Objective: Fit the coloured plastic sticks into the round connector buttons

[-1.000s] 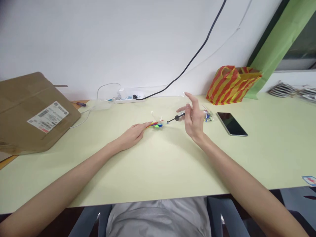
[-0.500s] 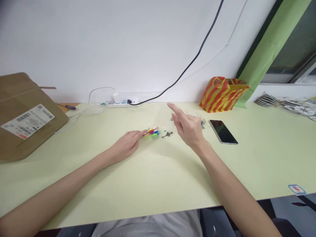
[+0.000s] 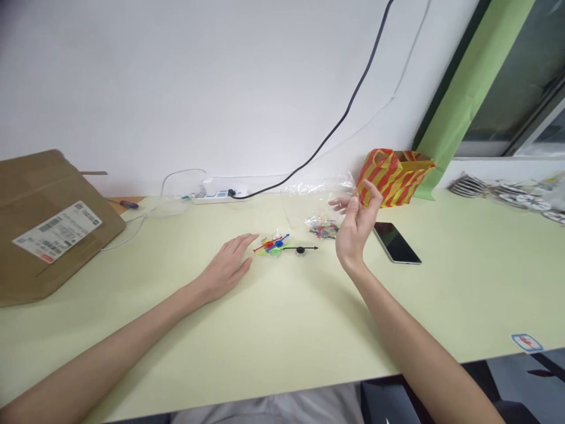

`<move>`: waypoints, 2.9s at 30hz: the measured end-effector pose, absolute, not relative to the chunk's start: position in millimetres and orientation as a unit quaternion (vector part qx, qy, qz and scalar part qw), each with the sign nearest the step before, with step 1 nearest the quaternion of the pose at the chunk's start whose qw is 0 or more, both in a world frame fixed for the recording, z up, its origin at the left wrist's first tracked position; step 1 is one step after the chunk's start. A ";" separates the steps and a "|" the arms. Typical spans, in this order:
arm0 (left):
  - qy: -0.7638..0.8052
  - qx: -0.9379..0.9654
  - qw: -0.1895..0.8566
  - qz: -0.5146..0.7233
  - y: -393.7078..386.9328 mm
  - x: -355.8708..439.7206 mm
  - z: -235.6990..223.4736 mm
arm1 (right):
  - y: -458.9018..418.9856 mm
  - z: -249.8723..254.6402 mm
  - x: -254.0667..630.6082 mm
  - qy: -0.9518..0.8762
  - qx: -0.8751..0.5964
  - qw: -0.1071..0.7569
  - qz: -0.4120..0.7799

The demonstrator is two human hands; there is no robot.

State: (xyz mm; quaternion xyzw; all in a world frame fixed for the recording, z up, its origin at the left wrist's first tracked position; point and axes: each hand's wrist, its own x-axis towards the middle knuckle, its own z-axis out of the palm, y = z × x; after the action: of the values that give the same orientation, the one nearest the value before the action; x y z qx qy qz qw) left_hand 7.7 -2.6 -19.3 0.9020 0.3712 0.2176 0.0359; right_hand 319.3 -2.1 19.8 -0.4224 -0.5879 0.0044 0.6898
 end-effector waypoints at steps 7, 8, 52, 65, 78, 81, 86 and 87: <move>0.339 0.894 0.028 0.291 -19.1 15.5 -8.5 | -11.8 1.2 277.4 -0.426 -0.420 0.712 0.367; 0.331 0.895 0.039 0.296 -24.3 18.0 -7.5 | -18.9 1.9 267.7 -0.419 -0.403 0.712 0.394; 0.666 0.606 0.188 0.392 37.6 -74.7 -3.7 | -33.2 -10.6 261.4 -0.830 -0.427 0.342 0.111; 0.597 0.800 0.051 0.032 43.8 -56.0 -33.9 | -24.3 -13.3 267.0 -0.820 -0.422 0.378 0.078; 0.631 0.775 0.043 0.010 38.7 -52.8 -25.9 | -15.8 -24.8 269.6 -0.818 -0.423 0.384 0.074; 0.631 0.775 0.043 0.013 37.3 -53.1 -25.1 | -15.9 -26.4 269.9 -0.818 -0.422 0.382 0.076; 0.629 0.776 0.039 0.020 36.4 -54.0 -26.1 | -16.8 -26.4 269.0 -0.821 -0.426 0.372 0.082; 0.629 0.776 0.037 0.020 36.2 -54.0 -26.2 | -17.1 -26.2 268.7 -0.822 -0.427 0.369 0.081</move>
State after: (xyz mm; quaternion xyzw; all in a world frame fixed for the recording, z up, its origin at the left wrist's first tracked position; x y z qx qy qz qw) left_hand -54.0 36.2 -26.2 0.7760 0.6294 0.0200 0.0373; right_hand 268.7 -17.1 -26.2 -0.4268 -0.8218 0.0806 0.3688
